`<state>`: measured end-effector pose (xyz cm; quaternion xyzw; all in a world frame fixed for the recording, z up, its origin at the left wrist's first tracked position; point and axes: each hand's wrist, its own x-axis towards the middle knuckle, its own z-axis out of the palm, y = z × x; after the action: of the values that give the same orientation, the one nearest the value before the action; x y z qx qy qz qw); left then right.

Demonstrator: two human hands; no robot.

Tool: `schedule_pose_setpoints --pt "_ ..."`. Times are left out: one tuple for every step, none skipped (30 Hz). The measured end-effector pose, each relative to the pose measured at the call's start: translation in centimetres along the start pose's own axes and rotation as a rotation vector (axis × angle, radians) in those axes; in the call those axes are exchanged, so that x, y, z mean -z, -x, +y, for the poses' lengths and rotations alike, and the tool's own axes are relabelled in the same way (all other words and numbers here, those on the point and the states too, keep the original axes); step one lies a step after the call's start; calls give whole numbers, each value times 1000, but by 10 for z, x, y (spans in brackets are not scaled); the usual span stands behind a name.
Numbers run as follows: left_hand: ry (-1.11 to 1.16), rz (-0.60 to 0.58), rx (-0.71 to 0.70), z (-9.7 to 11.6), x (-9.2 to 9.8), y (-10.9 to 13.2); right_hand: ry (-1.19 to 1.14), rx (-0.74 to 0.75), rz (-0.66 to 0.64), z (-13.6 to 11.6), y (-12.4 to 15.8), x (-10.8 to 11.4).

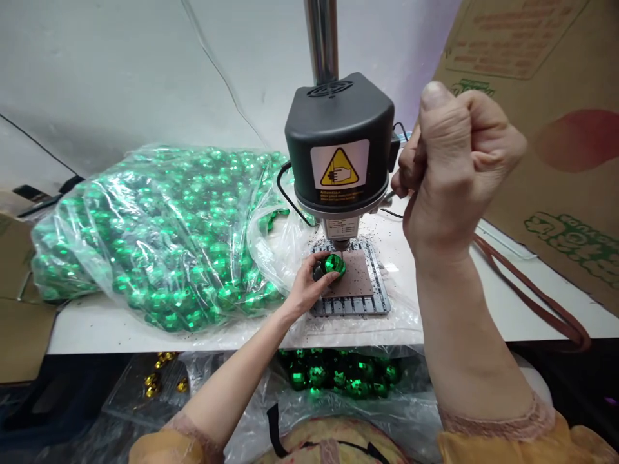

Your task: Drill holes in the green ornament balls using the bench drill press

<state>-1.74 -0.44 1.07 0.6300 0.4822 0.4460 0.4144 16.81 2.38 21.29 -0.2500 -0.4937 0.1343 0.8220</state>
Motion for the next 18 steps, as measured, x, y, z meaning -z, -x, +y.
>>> schedule_pose_setpoints --pt "-21 -5 -2 1 -1 -1 9 0 1 0 0 0" --pt "-40 -7 -5 2 -1 -1 15 -1 5 -1 1 0" --pt "-58 -6 -12 3 -3 -2 11 5 10 -1 1 -1" --pt "-75 -1 -23 4 -4 -3 6 8 14 -2 2 -1" --pt "-92 10 -34 5 -7 -4 2 4 13 -2 2 -1" --pt "-107 26 -41 5 -9 -4 -3 3 14 -2 2 -1" --pt "-115 40 -41 5 -12 -4 -1 4 11 -2 2 0" --pt "-111 50 -37 5 -15 -4 5 8 8 -2 3 0" --pt "-96 49 -30 4 -18 -4 14 14 4 -1 3 0" --pt "-72 38 -27 3 -21 -3 26 17 -2 -1 3 0" --pt "-45 23 -30 1 -23 -3 33 18 -6 -1 3 0" --pt "-21 5 -39 0 -25 -2 36 13 -8 -1 2 0" --pt "-6 -9 -50 -1 -26 -1 28 5 -9 -1 2 0" --pt "0 -18 -60 -2 -27 0 13 -6 -9 -1 2 1" --pt "-3 -25 -69 -3 -27 0 -5 -17 -9 -2 2 1" --pt "-9 -26 -75 -3 -27 1 -24 -23 -9 -2 3 1" --pt "-16 -28 -78 -3 -27 1 -39 -18 -8 -3 4 1" --pt "-23 -29 -79 -2 -26 1 -47 -13 -8 -5 6 2"
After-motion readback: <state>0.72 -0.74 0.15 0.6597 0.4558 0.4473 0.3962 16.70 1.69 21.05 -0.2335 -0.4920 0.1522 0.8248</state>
